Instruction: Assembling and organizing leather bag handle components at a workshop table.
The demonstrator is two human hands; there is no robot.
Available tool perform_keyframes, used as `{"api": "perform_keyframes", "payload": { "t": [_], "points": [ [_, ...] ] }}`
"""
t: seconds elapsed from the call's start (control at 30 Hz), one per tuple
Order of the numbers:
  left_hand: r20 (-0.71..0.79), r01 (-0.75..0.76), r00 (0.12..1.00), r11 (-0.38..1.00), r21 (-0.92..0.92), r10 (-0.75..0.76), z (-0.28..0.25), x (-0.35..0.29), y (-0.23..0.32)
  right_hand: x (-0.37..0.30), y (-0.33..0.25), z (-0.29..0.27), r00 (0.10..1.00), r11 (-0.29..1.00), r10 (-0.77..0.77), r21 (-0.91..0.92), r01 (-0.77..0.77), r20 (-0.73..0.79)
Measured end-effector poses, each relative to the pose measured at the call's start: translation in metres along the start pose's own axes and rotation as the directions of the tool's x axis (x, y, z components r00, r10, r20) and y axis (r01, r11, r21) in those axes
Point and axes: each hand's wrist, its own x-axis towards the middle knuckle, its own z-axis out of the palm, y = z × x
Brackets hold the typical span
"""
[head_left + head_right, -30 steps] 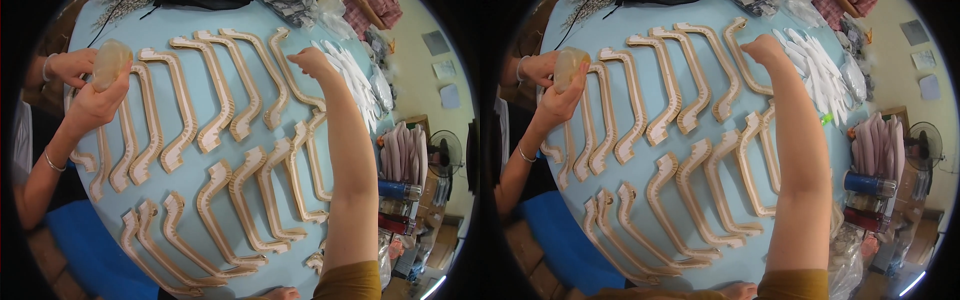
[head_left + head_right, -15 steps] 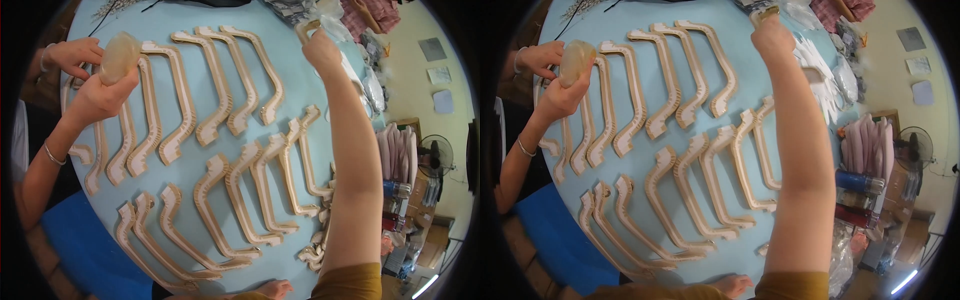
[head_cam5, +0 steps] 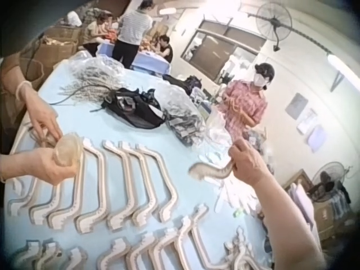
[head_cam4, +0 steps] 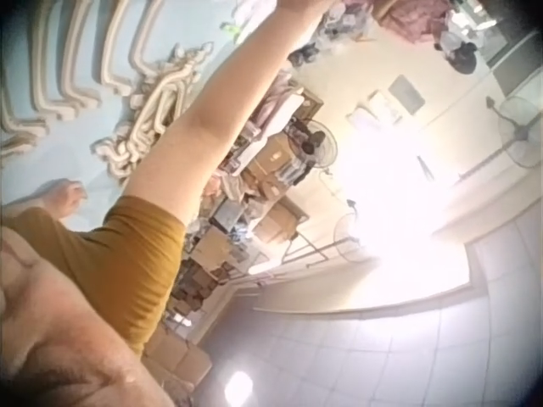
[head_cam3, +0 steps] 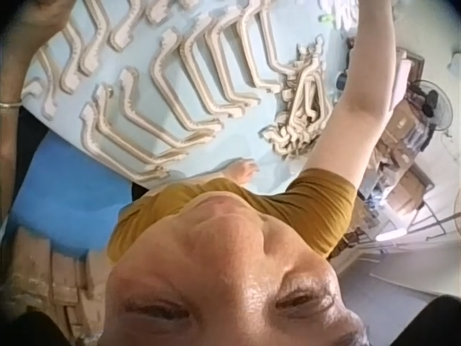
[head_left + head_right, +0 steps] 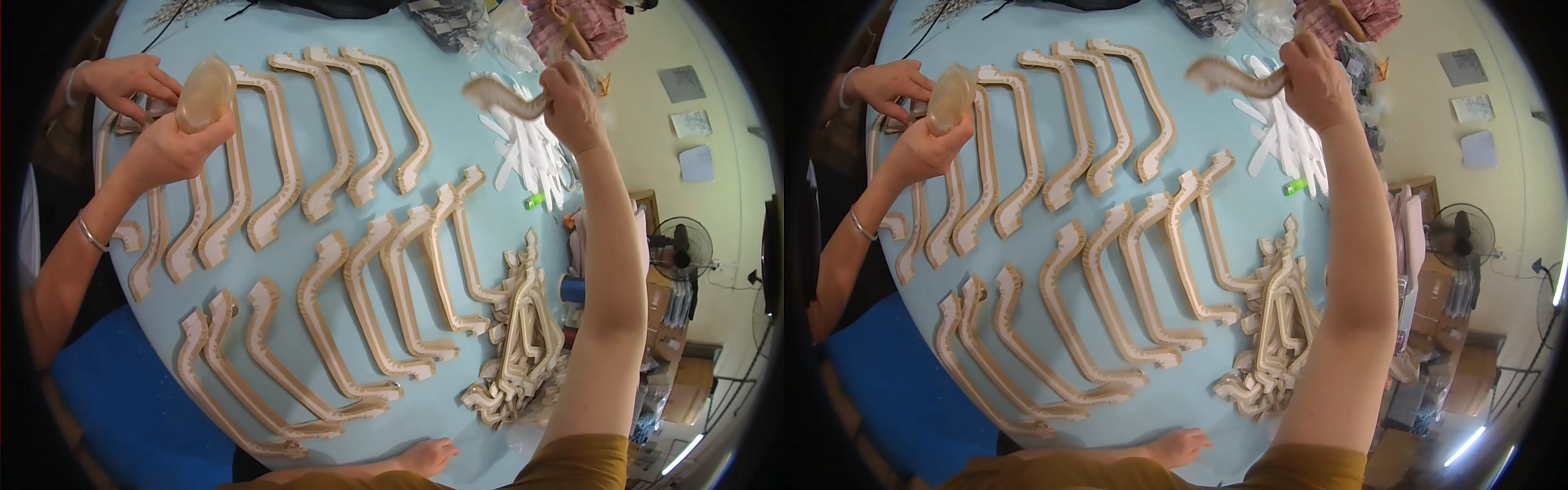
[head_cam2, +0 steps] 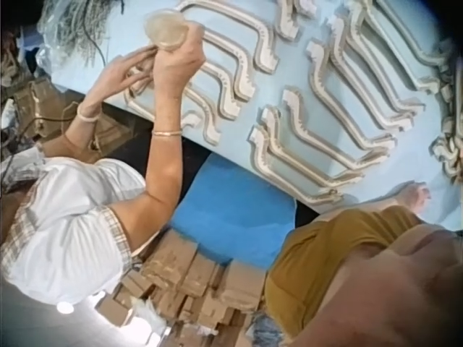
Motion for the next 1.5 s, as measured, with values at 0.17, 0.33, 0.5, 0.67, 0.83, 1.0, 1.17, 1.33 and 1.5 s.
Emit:
{"api": "perform_keyframes", "payload": {
  "t": [0.17,0.33,0.5,0.67,0.83,1.0,1.17,1.33,1.5],
  "points": [
    [0.012,0.003,1.0,1.0,-0.026,-0.002,-0.002,0.004,0.0,-0.005,-0.009,0.019,0.968,0.967,-0.249,-0.048,0.249,0.016],
    [-0.014,0.064,0.998,0.998,-0.016,-0.064,0.013,-0.008,-0.01,0.004,-0.016,0.042,0.929,0.936,-0.345,-0.019,0.351,0.135],
    [0.03,0.082,0.996,0.991,-0.102,-0.079,-0.003,0.001,-0.006,-0.024,-0.003,0.096,0.854,0.93,-0.337,-0.003,0.369,0.397],
    [-0.002,0.107,0.994,0.99,-0.086,-0.108,0.011,-0.01,-0.013,-0.02,-0.02,0.129,0.889,0.929,-0.353,-0.005,0.37,0.293],
    [0.02,0.066,0.998,0.985,-0.157,-0.064,0.001,0.001,-0.013,-0.037,-0.021,0.145,0.949,0.996,0.021,-0.083,0.006,0.315],
    [0.032,0.169,0.986,0.966,-0.196,-0.166,0.004,0.003,-0.012,-0.03,-0.035,0.142,0.935,0.947,0.228,0.161,-0.278,0.272],
    [0.132,0.314,0.946,0.937,-0.153,-0.296,0.007,0.0,-0.02,-0.035,-0.057,0.151,0.933,0.945,0.19,0.201,-0.259,0.306],
    [0.084,0.252,0.966,0.96,-0.124,-0.243,-0.002,0.002,-0.028,-0.044,-0.057,0.148,0.901,0.925,0.204,0.227,-0.306,0.382],
    [0.021,0.182,0.983,0.98,-0.075,-0.181,0.001,0.007,-0.024,-0.042,-0.057,0.137,0.917,0.906,0.168,0.31,-0.288,0.363]
  ]
}}
